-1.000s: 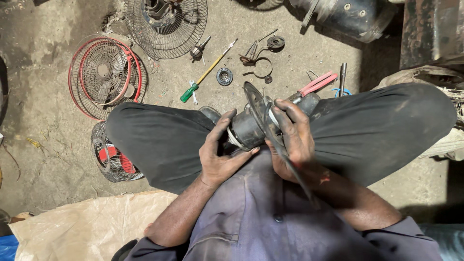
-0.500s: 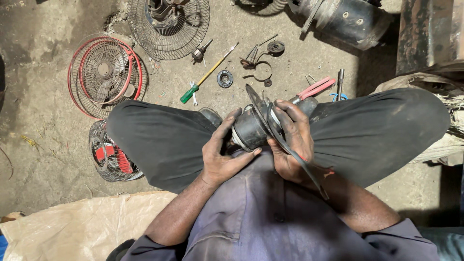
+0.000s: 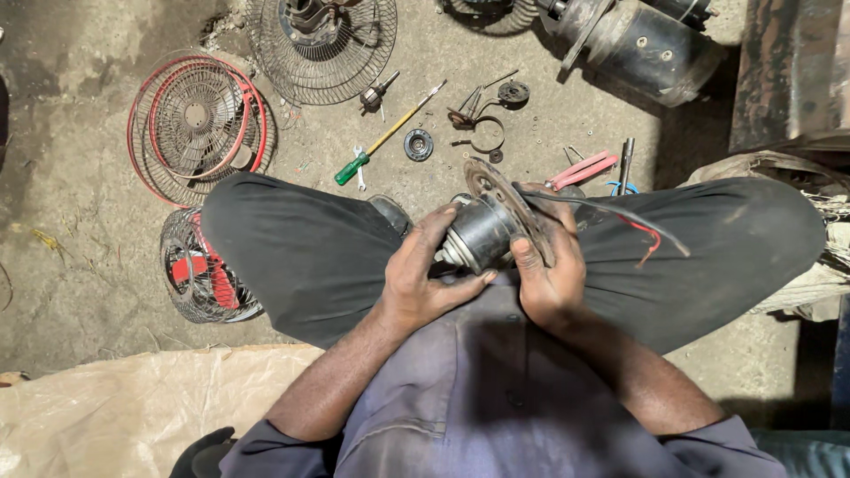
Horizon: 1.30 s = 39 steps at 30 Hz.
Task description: The person sits on the floor and works on a disassembled electric motor, holding the rotor and stator components. They rotate the parts by hand, inspect the internal windings, and manipulate the wires. The person also picks up a small metal ring from the floor and places it near the motor assembly.
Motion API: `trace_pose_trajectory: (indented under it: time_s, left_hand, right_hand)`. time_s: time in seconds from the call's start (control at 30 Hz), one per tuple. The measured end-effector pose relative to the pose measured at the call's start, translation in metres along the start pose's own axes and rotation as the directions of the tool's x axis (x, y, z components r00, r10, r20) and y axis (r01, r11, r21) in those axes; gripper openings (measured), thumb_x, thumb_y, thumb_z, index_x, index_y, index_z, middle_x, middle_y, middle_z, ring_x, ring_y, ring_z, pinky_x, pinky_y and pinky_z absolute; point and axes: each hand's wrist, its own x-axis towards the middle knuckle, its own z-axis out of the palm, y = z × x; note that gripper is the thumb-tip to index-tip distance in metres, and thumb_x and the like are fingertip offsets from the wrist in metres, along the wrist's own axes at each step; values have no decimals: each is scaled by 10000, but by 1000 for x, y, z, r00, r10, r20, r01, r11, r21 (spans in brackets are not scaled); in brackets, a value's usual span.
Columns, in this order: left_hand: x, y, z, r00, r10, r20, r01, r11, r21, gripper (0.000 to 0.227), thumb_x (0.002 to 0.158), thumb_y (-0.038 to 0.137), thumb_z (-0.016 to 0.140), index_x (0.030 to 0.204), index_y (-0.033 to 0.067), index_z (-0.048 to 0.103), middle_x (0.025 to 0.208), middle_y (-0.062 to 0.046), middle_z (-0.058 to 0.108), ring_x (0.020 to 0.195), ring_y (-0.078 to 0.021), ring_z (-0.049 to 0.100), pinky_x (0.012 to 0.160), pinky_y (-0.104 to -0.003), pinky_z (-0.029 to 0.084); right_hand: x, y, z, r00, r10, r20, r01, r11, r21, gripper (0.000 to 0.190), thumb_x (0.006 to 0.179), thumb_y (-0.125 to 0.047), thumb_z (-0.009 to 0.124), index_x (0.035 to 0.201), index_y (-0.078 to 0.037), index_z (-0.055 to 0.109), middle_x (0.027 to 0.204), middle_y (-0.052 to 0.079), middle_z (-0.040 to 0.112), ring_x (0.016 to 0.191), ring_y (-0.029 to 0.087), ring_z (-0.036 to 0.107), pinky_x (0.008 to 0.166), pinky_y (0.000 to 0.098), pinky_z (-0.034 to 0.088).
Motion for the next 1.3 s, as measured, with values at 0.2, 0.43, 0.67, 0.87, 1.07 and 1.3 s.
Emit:
trace_pose_trajectory:
  time_s: [0.2,0.43,0.67,0.87,1.07,1.3]
  left_hand:
    - [-2,-2,0,999,-23,40,23,1000,4,885,775,279,970,1462,0,489,1365,-218,633,1274,-333,674,1075,-389,576]
    - [-5,-3,3,996,-28,85,31,999,-36,934,793,270,952,1526,26,428,1463,-235,566,1368,-363,607,1146,-416,526]
    - [4,0,7,978,-76,195,88,995,-55,993,765,298,937,1556,34,396,1505,-266,509,1419,-405,534,1177,-441,474]
    - [6,12,15,896,-297,329,320,947,-19,1076,778,483,851,1578,-12,329,1445,-259,536,1357,-392,557,1123,-431,476]
    - [15,23,30,728,-501,468,649,724,-235,1042,867,536,753,1599,-25,269,1558,-256,455,1379,-352,558,1063,-417,520]
    - [31,35,33,751,-454,480,573,809,-132,1091,849,442,800,1603,-61,192,1547,-317,449,1447,-397,494,1169,-448,403]
  right_hand:
    - [-1,5,-3,1000,-10,-15,9,998,-58,419,1109,-288,560,1314,77,589,1440,229,541,1371,349,526,1204,428,387]
    - [-6,11,-2,999,20,-25,-19,999,35,440,1105,-304,576,1314,83,580,1429,218,533,1364,323,512,1191,407,389]
    - [-6,20,-7,996,2,-90,3,998,61,472,1107,-341,587,1348,65,585,1414,161,565,1368,297,512,1213,392,379]
    - [-16,16,-14,991,29,-128,-10,989,144,520,1115,-371,566,1401,64,550,1497,157,516,1437,289,474,1263,410,348]
    - [-23,12,-27,983,-85,-166,84,996,-8,471,1129,-327,563,1371,78,564,1531,215,481,1448,335,495,1245,456,389]
    - [-24,16,-44,991,19,-131,-13,999,42,567,1093,-419,607,1369,76,582,1559,260,483,1487,368,474,1283,476,357]
